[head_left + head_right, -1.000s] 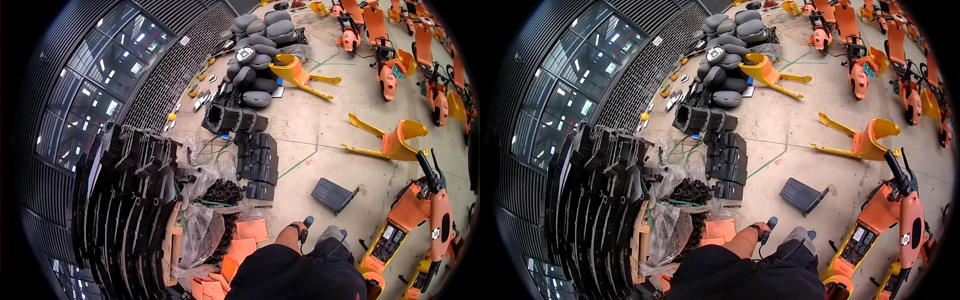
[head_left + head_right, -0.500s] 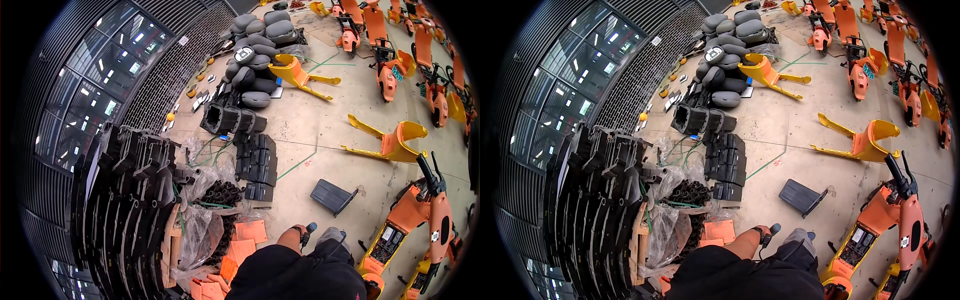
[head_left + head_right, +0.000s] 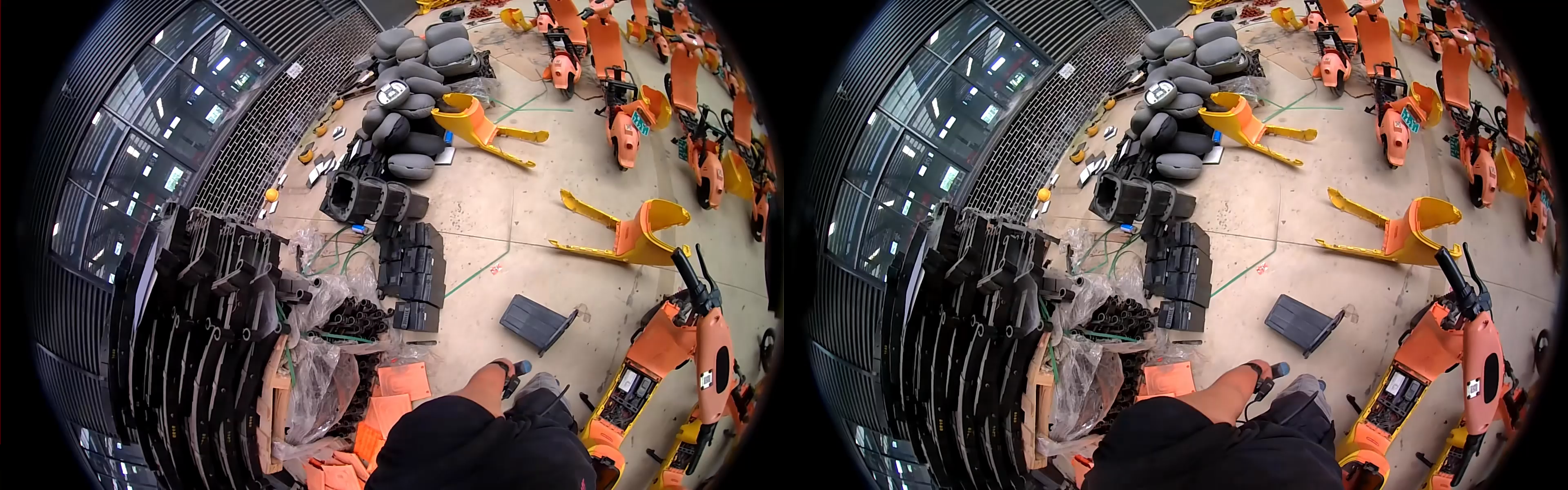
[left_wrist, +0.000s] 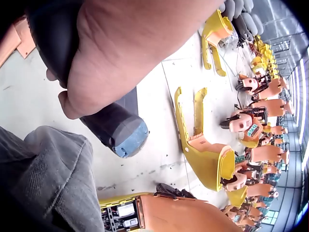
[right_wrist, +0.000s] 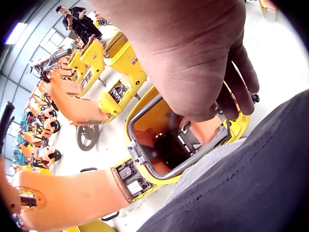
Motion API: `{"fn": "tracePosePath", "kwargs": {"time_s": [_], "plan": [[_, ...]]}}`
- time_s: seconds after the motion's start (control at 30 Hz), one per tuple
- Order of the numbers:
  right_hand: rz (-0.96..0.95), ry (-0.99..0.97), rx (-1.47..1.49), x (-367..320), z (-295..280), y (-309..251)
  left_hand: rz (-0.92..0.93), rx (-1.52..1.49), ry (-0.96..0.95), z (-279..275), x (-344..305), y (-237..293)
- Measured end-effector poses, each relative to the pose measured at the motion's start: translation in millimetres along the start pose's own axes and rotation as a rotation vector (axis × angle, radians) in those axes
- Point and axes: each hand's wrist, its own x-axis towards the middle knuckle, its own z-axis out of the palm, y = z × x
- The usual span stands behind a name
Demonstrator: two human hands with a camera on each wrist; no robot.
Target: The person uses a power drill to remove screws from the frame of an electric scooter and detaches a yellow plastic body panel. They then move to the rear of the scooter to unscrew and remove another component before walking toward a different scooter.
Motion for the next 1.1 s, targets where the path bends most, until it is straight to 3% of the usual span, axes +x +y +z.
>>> {"fn": "tracePosePath", "kwargs": {"time_s": [0.03,0.1,0.2,0.33,0.6,0.63,0.7,0.77,1.03,1.07,1.1], "plan": [[-0.002,-0.001,0.004,-1,-1,4,0.001,0.003,0.002,-3,-26,18],[-0.011,0.0,0.014,-3,-4,12,0.13,-0.136,0.269,-7,-83,55],[-0.025,0.004,0.023,-5,-8,32,0.122,-0.12,0.301,8,-57,57],[-0.041,0.012,0.048,-9,-10,71,0.051,-0.146,0.175,35,-94,34],[-0.075,0.045,0.146,-18,-14,167,-0.126,-0.182,0.057,130,-77,-19],[-0.073,0.049,0.171,-23,-13,181,-0.096,-0.195,0.091,144,-89,-23],[-0.066,0.079,0.222,-31,-16,211,0.008,0.018,0.115,175,-7,-63],[-0.041,0.128,0.282,-45,-19,250,0.047,0.075,0.164,195,10,-78],[0.143,0.352,0.556,-109,31,371,0.104,0.078,0.332,196,-74,-53],[0.156,0.355,0.555,-90,39,388,0.101,0.103,0.341,192,-80,-44],[0.093,0.379,0.636,-10,82,454,0.1,0.135,0.351,189,-88,-33]]}}
